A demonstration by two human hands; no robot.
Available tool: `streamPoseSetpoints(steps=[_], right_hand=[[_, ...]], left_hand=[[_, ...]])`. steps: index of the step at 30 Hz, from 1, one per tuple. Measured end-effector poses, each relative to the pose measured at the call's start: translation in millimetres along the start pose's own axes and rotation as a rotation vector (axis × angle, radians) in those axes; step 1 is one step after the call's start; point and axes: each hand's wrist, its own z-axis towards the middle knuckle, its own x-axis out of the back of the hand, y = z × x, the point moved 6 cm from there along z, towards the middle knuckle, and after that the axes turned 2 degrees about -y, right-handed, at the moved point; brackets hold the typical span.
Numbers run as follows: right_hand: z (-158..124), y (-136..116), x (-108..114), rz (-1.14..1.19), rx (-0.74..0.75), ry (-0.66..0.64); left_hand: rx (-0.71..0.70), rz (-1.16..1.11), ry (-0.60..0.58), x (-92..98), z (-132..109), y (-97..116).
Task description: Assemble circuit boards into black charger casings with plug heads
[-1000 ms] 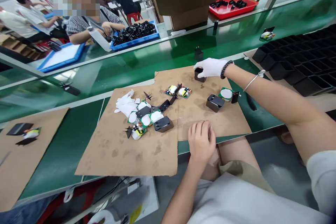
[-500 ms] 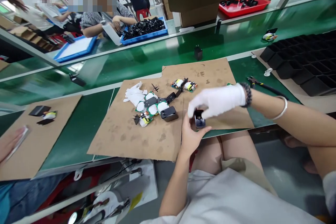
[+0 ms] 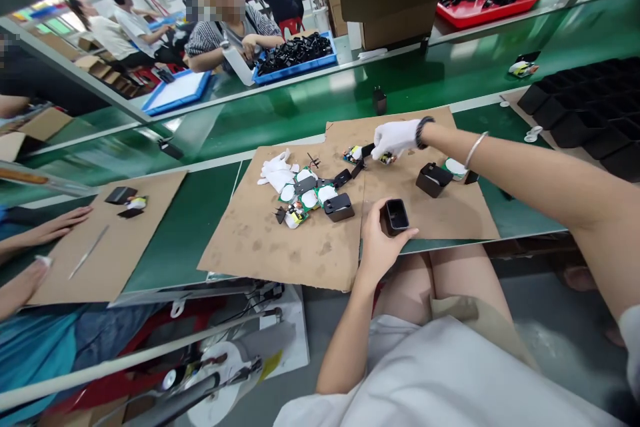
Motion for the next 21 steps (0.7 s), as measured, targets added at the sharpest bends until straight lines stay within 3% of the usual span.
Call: streamPoseSetpoints(steps=[3,6,11,18,21], right_hand=[[-32.0,9.2,12.6,0.295,0.095,-0.036],[-70.4,17.2,17.6,0.642,0.171,0.037],[-128.7,23.0,-8.6,1.316,0.140,0.101],[-194.4,13.5,-90.3,1.380,0.232,0.069],[-210.3,14.6,-110.3,1.412,0.243,0.174]], left_hand=[[0.026,-0.033,0.031,1.8,-0.4,-1.2],[0.024,-0.078,0.047,1.8,-0.3,-1.8],[0.014,-0.150,0.049,0.7,-1.9,3.6],[-0.065,-0.039,0.053,17.2,-20.6,46.2],[-0.094,0.042,0.051,22.9,-28.1,61.2]])
